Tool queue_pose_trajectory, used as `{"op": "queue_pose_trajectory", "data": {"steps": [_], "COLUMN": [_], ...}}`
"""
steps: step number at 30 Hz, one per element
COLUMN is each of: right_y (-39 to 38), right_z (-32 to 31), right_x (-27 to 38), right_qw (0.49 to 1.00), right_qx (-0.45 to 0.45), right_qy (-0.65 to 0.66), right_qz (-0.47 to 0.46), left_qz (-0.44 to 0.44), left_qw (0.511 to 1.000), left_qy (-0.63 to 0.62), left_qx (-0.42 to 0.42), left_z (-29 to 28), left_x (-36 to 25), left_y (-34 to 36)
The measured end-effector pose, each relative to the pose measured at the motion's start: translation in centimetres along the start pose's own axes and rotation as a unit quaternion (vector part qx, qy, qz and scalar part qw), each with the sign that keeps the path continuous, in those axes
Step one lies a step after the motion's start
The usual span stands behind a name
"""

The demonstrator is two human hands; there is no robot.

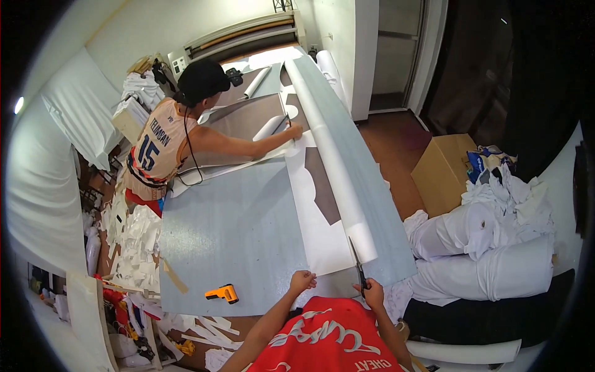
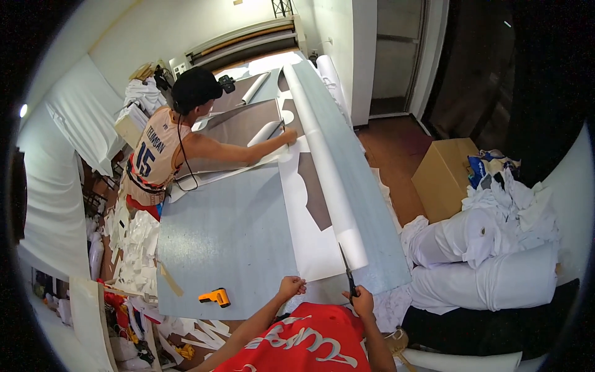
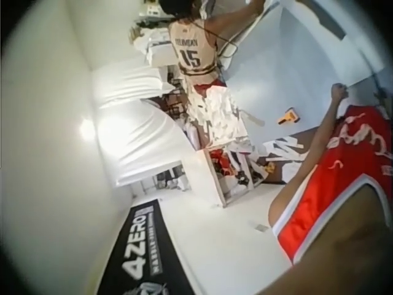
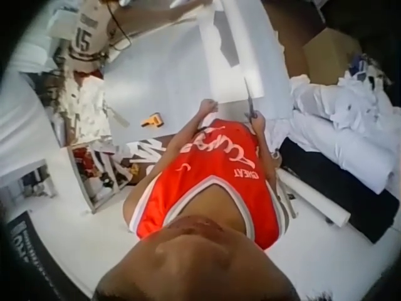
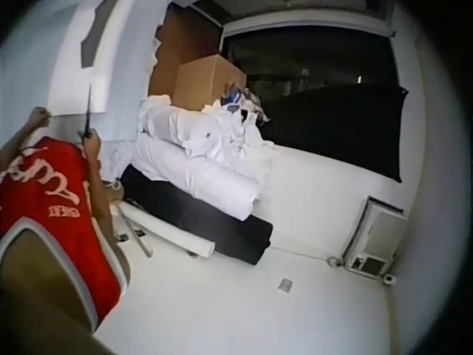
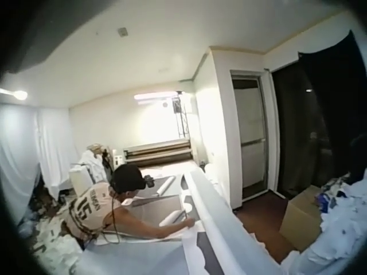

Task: Cutting out patterns from large fabric sheets using scissors on a production table.

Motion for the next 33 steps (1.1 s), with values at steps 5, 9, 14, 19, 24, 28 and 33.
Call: {"op": "queue_pose_trajectory", "data": {"steps": [5, 9, 14, 19, 24, 28, 33], "right_y": [-0.6, -2.1, -2.8, -3.5, -7.6, -8.9, -8.3], "right_z": [0.9, 1.4, 1.1, 0.3, -2.3, -3.2, -2.5], "right_x": [-1.0, -2.4, -2.9, -6.2, -7.2, -6.6, -8.2], "right_qw": [0.999, 0.998, 0.993, 0.99, 0.939, 0.908, 0.907], "right_qx": [0.016, 0.027, 0.052, 0.127, 0.188, 0.186, 0.214], "right_qy": [-0.034, -0.039, -0.011, 0.047, 0.167, 0.246, 0.247], "right_qz": [0.035, 0.051, 0.104, 0.048, 0.235, 0.285, 0.265], "left_qz": [-0.003, -0.023, -0.005, 0.013, 0.002, -0.007, 0.014], "left_qw": [1.0, 0.999, 0.998, 0.999, 0.995, 0.995, 0.995], "left_qy": [0.011, 0.006, 0.033, -0.02, -0.072, -0.066, -0.071], "left_qx": [0.025, 0.047, 0.058, 0.043, 0.067, 0.071, 0.065], "left_z": [-0.1, 0.3, 0.5, -0.2, -0.3, -0.4, 0.0], "left_x": [0.1, 1.2, 2.1, 1.2, 1.0, 0.7, 0.3], "left_y": [0.1, -0.1, 0.8, 0.9, 0.5, -0.1, -0.3]}}
Point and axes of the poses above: each hand's wrist, its own y-axis towards the middle knuckle, its own z-axis out of the palm, x = y × z, the point moved 4 cm from there along y, towards the middle knuckle, and after that the axes turned 15 degrees about y, right-handed, at the moved point
